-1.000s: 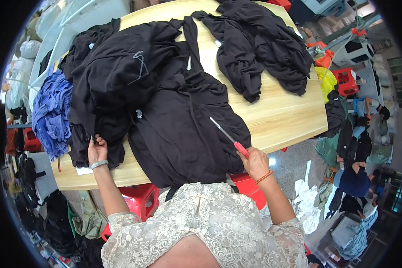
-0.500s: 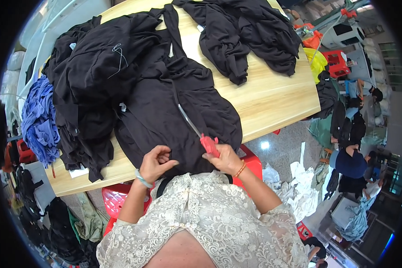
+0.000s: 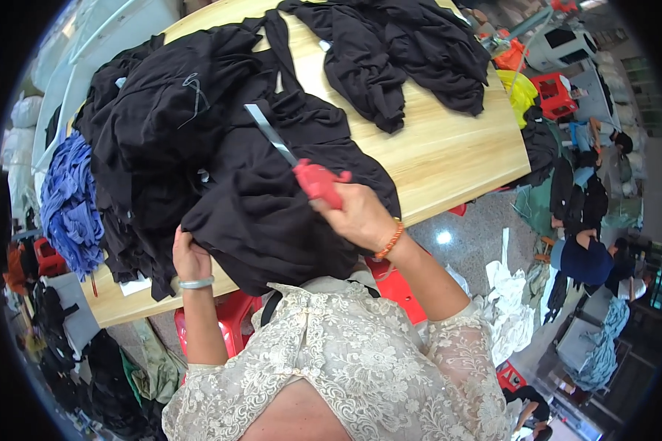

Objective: Trimming loose threads from black garments using scissors in a textile manufacturing environment.

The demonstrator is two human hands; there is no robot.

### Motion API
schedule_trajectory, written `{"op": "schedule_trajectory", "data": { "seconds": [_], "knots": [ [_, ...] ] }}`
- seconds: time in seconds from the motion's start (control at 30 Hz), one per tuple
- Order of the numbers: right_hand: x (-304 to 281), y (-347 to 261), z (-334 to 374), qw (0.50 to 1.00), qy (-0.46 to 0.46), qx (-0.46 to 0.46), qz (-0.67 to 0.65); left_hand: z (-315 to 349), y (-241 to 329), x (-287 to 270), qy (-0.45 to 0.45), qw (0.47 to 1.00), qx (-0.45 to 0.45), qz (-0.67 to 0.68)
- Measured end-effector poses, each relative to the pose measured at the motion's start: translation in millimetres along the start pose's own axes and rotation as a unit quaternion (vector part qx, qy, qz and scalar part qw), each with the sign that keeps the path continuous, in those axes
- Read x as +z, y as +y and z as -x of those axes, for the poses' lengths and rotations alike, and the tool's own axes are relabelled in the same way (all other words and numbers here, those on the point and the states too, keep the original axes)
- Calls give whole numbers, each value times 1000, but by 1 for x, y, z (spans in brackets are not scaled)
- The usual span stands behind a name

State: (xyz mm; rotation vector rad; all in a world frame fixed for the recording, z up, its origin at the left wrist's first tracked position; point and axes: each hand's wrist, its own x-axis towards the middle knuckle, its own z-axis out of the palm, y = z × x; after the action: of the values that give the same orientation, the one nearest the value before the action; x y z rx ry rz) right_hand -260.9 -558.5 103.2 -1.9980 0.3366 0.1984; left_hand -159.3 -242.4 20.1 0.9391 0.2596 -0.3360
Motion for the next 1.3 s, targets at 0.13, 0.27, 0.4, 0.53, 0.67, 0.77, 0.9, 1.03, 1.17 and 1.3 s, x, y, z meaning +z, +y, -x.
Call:
{"op": "schedule_trajectory", "data": {
  "seconds": [0.13,0.27,0.4,0.53,0.67,0.77,0.9,1.03,1.17,1.3],
  "knots": [
    [8,39,16,998,2,49,28,0,-1,-59,75,994,-72,18],
    [34,16,34,996,-50,69,-7,13,-27,-59,102,987,-121,41],
    [58,-13,32,993,-1,-110,37,17,-23,-17,56,986,-144,69],
    [70,-34,20,975,52,-216,25,28,-5,68,-141,983,-115,5],
    [33,-34,3,994,79,-69,-31,28,20,123,-309,948,-72,22],
    [-16,24,-15,962,257,23,-93,17,11,115,-308,940,29,-143],
    [-45,64,21,939,295,125,-124,21,-21,65,-253,787,149,-542],
    [-40,66,54,938,272,186,-106,30,-39,58,-223,644,301,-667],
    [-44,69,61,938,257,206,-107,9,-37,41,-206,670,368,-611],
    [-56,81,70,946,212,211,-126,12,0,40,-150,703,364,-593]
  ]
}}
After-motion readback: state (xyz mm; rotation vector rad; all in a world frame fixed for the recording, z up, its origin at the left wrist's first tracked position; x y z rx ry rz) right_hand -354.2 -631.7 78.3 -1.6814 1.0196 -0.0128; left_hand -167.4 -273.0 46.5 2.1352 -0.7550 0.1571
